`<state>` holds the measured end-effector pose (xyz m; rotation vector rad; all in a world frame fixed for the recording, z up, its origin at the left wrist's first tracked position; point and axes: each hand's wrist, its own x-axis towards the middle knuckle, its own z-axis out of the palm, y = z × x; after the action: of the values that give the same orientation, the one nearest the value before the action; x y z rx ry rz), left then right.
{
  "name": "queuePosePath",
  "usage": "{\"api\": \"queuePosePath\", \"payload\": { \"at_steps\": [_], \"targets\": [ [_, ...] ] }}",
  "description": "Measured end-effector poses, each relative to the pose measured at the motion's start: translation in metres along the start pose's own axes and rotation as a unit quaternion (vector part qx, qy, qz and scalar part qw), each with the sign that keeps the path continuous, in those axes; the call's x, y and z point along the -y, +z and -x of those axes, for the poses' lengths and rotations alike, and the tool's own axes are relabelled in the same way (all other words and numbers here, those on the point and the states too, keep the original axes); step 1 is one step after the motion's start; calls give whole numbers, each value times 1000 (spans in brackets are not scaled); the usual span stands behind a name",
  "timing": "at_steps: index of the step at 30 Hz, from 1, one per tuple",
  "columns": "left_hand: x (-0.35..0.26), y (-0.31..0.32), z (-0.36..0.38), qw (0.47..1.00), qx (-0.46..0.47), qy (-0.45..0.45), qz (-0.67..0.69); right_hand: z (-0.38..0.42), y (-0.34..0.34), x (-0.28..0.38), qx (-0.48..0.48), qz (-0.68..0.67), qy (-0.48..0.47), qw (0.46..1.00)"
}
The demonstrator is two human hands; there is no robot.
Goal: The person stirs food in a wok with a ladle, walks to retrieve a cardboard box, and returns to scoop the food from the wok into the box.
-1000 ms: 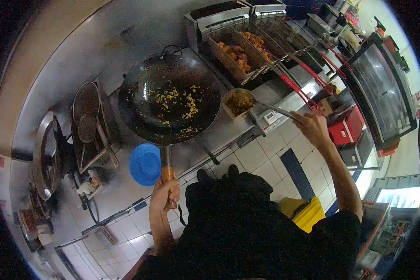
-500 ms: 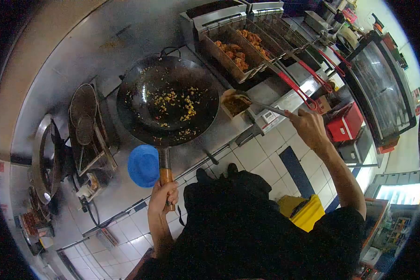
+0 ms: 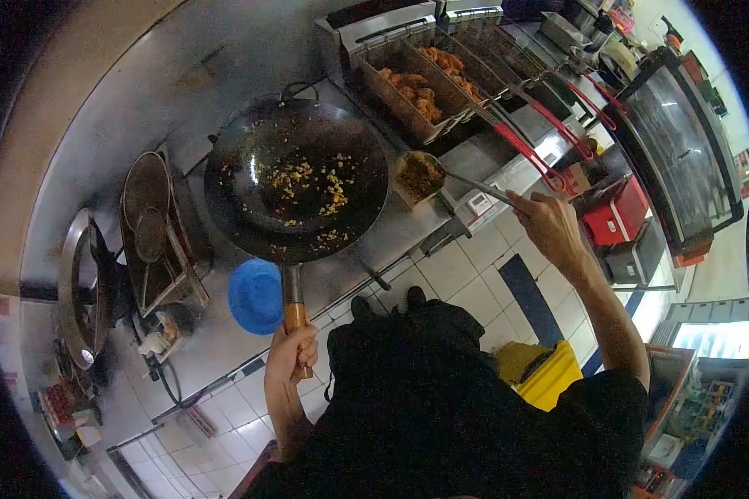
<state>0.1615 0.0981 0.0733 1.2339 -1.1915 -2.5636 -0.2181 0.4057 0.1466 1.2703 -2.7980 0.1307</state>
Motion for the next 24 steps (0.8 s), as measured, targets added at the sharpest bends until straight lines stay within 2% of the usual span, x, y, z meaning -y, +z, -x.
{"api": "queuePosePath", "payload": {
  "at_steps": [5,7,9,10,12,16,18,20,21,23,24],
  "targets": [
    [-2,5,3,1000,-19,3,14,13,6,-18,16,-52,18,998],
    [-2,6,4,1000,-19,-1,8,28,7,-36,-36,-154,39,987],
    [3,3,1,1000,-22,-3,13,42,11,-59,-45,-217,68,973],
    [5,2,0,1000,-13,-5,5,45,7,-58,-36,-221,55,973],
    [5,3,1,999,-27,2,24,46,-21,-54,53,-352,227,906],
    [-1,10,4,1000,-4,-3,13,12,-53,-33,64,-403,202,890],
    [0,8,1,1000,-2,6,-8,-24,-71,-17,113,-409,160,891],
    [-2,8,2,998,-31,2,-50,-66,-108,14,186,-314,169,915],
    [2,3,-2,999,5,20,-43,-85,-119,21,185,-315,167,916],
    [5,-2,-5,999,41,25,-24,-114,-135,35,241,-144,-8,960],
    [5,-2,-4,999,41,30,-19,-121,-134,47,239,-139,-13,961]
  ]
}}
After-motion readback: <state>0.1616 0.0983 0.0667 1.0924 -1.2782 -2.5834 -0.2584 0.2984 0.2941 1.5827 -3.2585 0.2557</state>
